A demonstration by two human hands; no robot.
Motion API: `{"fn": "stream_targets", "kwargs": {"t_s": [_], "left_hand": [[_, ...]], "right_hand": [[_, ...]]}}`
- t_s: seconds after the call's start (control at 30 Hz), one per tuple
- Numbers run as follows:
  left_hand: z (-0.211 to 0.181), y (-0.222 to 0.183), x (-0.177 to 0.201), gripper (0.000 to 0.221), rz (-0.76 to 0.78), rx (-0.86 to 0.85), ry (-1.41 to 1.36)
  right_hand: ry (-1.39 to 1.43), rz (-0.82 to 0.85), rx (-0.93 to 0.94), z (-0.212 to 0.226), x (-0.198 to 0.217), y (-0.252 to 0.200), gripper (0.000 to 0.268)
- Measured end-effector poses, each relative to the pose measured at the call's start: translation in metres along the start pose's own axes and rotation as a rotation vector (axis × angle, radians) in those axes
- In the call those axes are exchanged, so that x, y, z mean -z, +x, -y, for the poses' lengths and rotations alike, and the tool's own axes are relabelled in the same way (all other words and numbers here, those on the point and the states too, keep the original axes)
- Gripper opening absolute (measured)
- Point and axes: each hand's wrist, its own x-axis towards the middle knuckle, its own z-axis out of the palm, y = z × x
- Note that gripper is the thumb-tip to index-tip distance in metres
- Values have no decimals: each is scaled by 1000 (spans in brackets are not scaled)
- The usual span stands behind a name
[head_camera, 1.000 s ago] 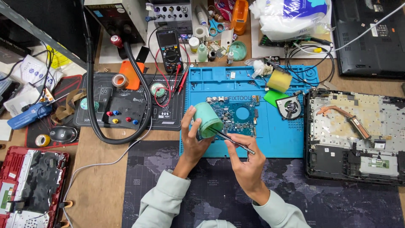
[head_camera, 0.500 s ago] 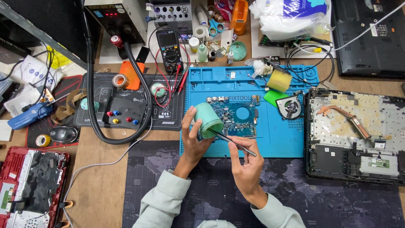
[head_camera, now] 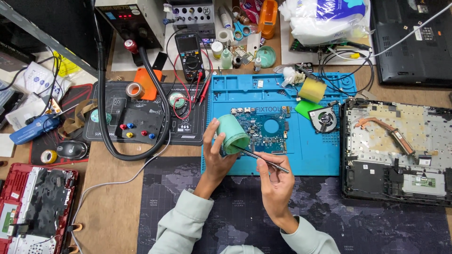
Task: Testing and repairing a laptop motherboard using a multimeter and a heat gun
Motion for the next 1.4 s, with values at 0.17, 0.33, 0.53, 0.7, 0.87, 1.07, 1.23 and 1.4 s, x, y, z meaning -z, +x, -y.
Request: {"fn": "stream_targets", "kwargs": {"t_s": [0.17,0.33,0.53,0.7,0.87,1.07,1.23,1.4], "left_hand": [[-1,1,1,69,1,9,13],[-2,3,1,70,5,7,15],[-3,3,2,71,7,20,21],[-5,5,4,79,20,43,75],[-2,3,3,82,38,88,74],[-12,41,-8,77,62,133,86],[-1,89,-27,75,53,166,53],[2,158,-43,63,87,416,-175]], "right_hand": [[-3,-21,33,2,1,-1,13],[-35,-24,53,3,4,1,13],[77,-7,-38,7,7,7,13],[456,-5,-281,-8,17,18,12],[514,-44,-388,-5,26,29,13],[576,-136,-360,-10,43,55,15],[578,-228,-316,-17,58,78,20],[557,-301,-309,-22,72,91,18]]}}
